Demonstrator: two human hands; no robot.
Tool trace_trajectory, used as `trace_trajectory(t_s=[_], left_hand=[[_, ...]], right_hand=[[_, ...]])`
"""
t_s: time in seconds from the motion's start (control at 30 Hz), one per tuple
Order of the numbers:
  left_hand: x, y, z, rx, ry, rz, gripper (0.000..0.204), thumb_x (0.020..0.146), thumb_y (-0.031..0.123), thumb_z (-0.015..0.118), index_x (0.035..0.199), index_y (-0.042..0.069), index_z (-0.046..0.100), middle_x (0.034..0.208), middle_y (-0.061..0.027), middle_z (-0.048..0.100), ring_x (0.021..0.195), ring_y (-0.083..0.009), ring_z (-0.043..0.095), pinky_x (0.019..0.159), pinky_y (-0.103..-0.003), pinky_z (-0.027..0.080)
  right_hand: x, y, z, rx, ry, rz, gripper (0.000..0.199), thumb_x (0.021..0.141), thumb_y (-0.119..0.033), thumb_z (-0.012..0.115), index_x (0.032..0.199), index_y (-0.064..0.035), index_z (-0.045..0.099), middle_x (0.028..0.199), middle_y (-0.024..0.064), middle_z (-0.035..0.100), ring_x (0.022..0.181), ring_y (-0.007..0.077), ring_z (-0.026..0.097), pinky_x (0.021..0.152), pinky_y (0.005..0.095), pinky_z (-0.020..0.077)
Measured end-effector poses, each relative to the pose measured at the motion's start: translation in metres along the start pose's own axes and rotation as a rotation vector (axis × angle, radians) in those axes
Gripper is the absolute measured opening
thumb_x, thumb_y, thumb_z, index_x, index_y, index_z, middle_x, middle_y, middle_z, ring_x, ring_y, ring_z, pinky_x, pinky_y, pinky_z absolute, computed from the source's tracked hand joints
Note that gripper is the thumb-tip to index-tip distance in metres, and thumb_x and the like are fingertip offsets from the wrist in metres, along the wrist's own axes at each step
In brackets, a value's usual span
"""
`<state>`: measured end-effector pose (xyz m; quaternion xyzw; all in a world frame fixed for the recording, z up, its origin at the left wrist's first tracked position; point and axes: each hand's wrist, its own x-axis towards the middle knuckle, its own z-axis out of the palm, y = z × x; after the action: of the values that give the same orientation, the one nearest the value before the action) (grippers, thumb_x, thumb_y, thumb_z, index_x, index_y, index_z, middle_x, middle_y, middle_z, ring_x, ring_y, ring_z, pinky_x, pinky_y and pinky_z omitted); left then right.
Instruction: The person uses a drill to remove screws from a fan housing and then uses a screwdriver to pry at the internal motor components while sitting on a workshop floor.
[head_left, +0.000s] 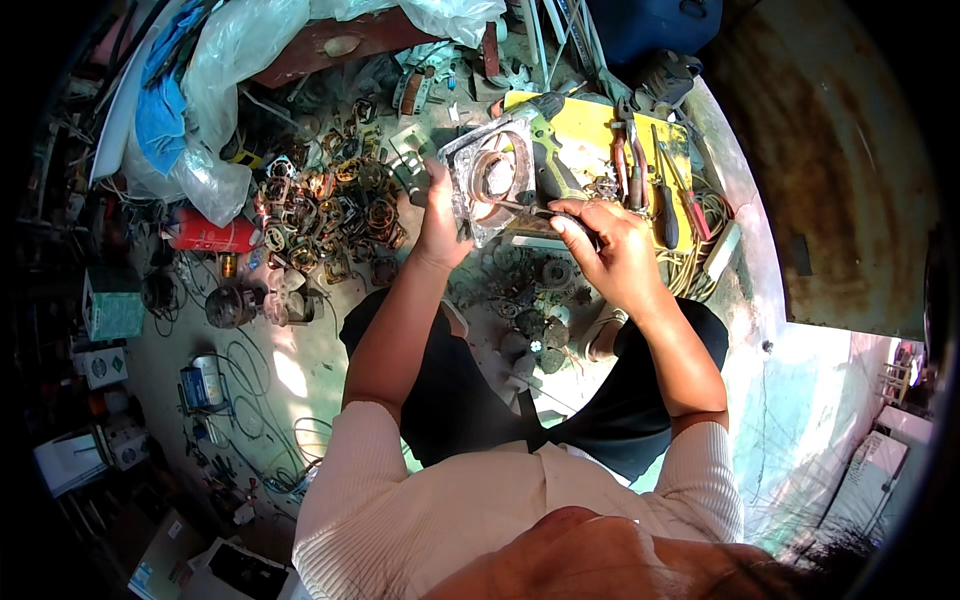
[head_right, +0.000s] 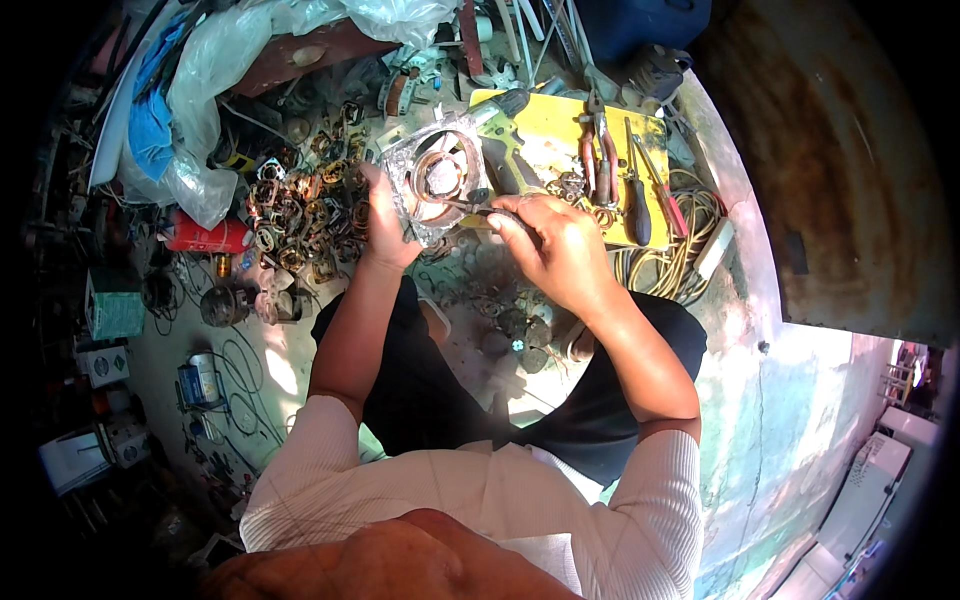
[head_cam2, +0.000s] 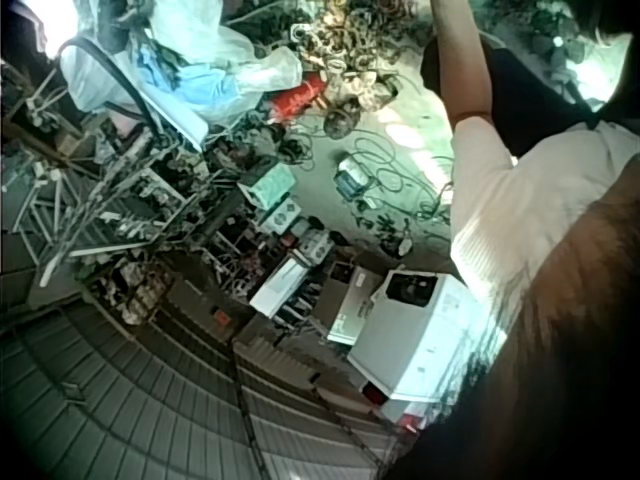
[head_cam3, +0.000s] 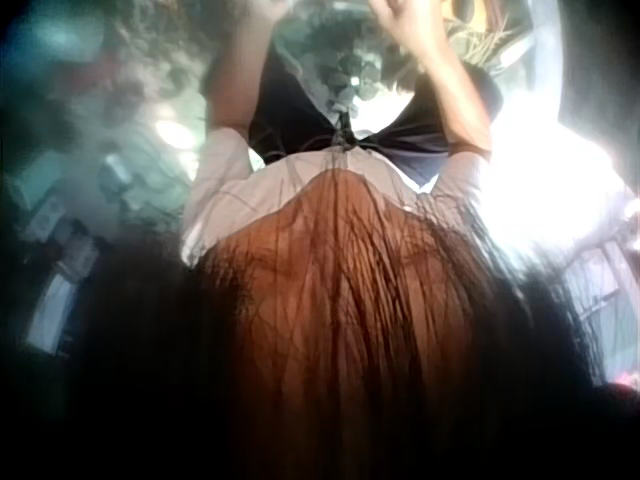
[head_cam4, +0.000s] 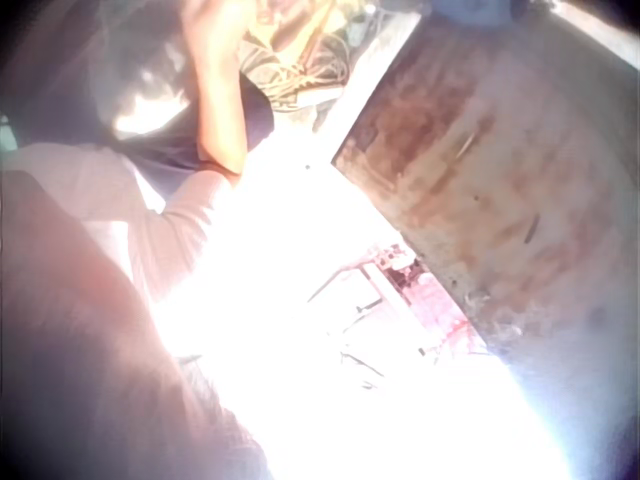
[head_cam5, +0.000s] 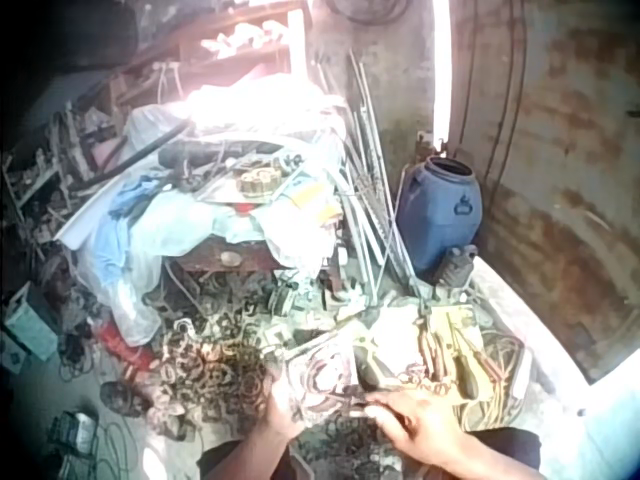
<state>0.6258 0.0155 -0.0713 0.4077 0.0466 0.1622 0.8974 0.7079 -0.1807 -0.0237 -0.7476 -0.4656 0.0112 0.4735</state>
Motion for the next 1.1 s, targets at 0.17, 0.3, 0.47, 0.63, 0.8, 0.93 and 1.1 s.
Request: trace_trajectory(t_s=[0.17, 0.3, 0.47, 0.63, 0.8, 0.93, 1.1], left_hand=[[-0.005, -0.016, -0.028, 0.088, -0.058, -0.061, 0.075, 0.102, 0.063, 0.034, 0.149, 0.004, 0.037, 0.144, -0.0102, 0.05, 0.131, -0.0216, 0.051, 0.109, -0.04, 0.042], [-0.011, -0.013, -0.024, 0.161, -0.126, -0.099, 0.078, 0.1, 0.065, 0.038, 0.148, 0.004, 0.039, 0.143, -0.0097, 0.051, 0.129, -0.0206, 0.051, 0.107, -0.038, 0.043], [-0.008, -0.013, -0.019, 0.067, -0.18, -0.114, 0.075, 0.102, 0.062, 0.038, 0.147, 0.003, 0.039, 0.141, -0.0094, 0.053, 0.126, -0.0201, 0.054, 0.107, -0.037, 0.042], [-0.012, -0.006, -0.013, 0.115, -0.187, -0.134, 0.071, 0.103, 0.058, 0.038, 0.147, 0.002, 0.04, 0.142, -0.0095, 0.052, 0.127, -0.0203, 0.054, 0.109, -0.037, 0.041], [-0.014, -0.004, -0.014, 0.129, -0.154, -0.153, 0.069, 0.104, 0.056, 0.038, 0.148, 0.002, 0.039, 0.143, -0.0098, 0.051, 0.129, -0.0201, 0.052, 0.11, -0.037, 0.04], [-0.013, -0.003, -0.013, 0.113, -0.178, -0.172, 0.069, 0.105, 0.056, 0.036, 0.148, 0.002, 0.039, 0.144, -0.0099, 0.051, 0.13, -0.0203, 0.051, 0.111, -0.037, 0.04], [-0.011, -0.005, -0.012, 0.048, -0.187, -0.17, 0.069, 0.105, 0.057, 0.034, 0.147, 0.002, 0.039, 0.142, -0.0095, 0.052, 0.128, -0.0198, 0.053, 0.11, -0.037, 0.04]], right_hand=[[-0.006, 0.017, 0.0, 0.46, -0.335, 0.463, 0.027, 0.103, -0.026, 0.058, 0.105, -0.0018, 0.07, 0.062, -0.0036, 0.05, 0.055, 0.0079, 0.045, 0.052, 0.0275, 0.0382], [-0.001, 0.007, -0.004, 1.024, -0.533, 0.94, 0.034, 0.107, -0.03, 0.05, 0.121, -0.0049, 0.069, 0.063, -0.0119, 0.036, 0.055, -0.0003, 0.028, 0.049, 0.0218, 0.0204], [-0.016, 0.014, 0.022, 0.57, -0.271, 0.473, 0.026, 0.103, -0.021, 0.059, 0.112, -0.0027, 0.074, 0.079, -0.0052, 0.063, 0.07, 0.003, 0.051, 0.065, 0.0209, 0.0425], [-0.017, 0.011, 0.018, 0.348, -0.31, 0.405, 0.022, 0.1, -0.018, 0.063, 0.111, -0.0019, 0.073, 0.086, 0.0047, 0.072, 0.08, 0.0086, 0.062, 0.075, 0.027, 0.0496], [-0.013, -0.002, 0.015, -0.232, -0.183, -0.081, 0.021, 0.088, -0.016, 0.072, 0.106, -0.0049, 0.074, 0.071, 0.0153, 0.068, 0.061, 0.0348, 0.066, 0.056, 0.0397, 0.0538], [-0.014, -0.006, 0.016, -0.339, -0.2, -0.103, 0.019, 0.088, -0.018, 0.071, 0.102, -0.0049, 0.074, 0.074, 0.0147, 0.07, 0.065, 0.0315, 0.068, 0.061, 0.0401, 0.0547], [-0.031, 0.013, 0.046, 0.257, -0.025, 0.211, 0.023, 0.095, -0.024, 0.066, 0.099, -0.0026, 0.073, 0.067, 0.0076, 0.067, 0.058, 0.0185, 0.065, 0.058, 0.0327, 0.05]])
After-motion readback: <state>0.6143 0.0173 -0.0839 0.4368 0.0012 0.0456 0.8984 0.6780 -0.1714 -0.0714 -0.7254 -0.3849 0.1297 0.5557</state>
